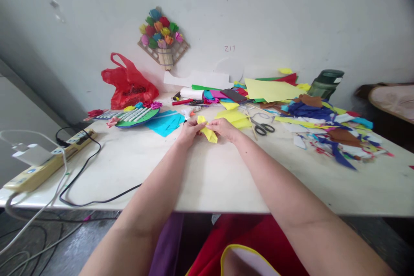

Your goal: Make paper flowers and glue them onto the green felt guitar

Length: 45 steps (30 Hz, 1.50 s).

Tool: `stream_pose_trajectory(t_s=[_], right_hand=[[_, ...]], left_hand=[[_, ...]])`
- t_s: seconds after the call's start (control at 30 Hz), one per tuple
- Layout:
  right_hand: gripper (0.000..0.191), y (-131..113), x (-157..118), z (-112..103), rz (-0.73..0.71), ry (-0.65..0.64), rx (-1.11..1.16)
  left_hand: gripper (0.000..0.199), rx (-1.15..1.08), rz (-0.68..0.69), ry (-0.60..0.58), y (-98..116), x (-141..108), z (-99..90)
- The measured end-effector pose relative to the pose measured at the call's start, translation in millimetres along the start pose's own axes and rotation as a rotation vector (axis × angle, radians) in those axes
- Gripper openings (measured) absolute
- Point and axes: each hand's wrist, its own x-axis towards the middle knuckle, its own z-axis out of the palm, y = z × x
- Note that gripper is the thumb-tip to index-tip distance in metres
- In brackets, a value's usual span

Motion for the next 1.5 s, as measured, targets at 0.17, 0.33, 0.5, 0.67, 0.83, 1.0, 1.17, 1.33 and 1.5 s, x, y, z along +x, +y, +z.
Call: stream_pose_trajectory(t_s=[0.17,0.33,0.5,0.67,0.83,1.0,1.17,1.33,1.5], right_hand=[[0.018,-1,-1,1,-0.023,-0.030,0.024],[0.018,-1,-2,2,-0.020,-0.038,0.006],[0.019,-5,-4,2,-0.032,0.000,-0.058],[0.018,-6,-4,3,-0.029,0.015,-0.081],[0.013,-8,-6,6,0.065,0.018,0.011],[0.014,-16,-10,10,0.126,0.011,0.095],[0.015,-18,-11,11,0.141,0.002,0.115],[0.013,-13,-7,5,0.143,0.043,0.124],[0.017,-14,-6,-2,0.127,0.079,0.080]], left_hand=[[0.030,-0.011,-0.002,-0.011,-3,2,-2.0],[0.026,-0.080,0.002,-0.011,-5,2,-3.7],[0.026,-0.113,0.000,-0.001,-3,2,-3.4],[0.031,-0.036,0.014,0.046,-2,2,-2.3],[0.033,-0.027,0.069,0.094,1,0,-1.5],[0.037,-0.050,0.068,0.140,0,1,-1.3],[0.039,-0.059,0.086,0.208,-2,4,-2.1],[0.041,-0.084,0.099,0.309,-1,5,-4.9],[0.042,-0.087,0.050,0.287,0,4,-6.9]])
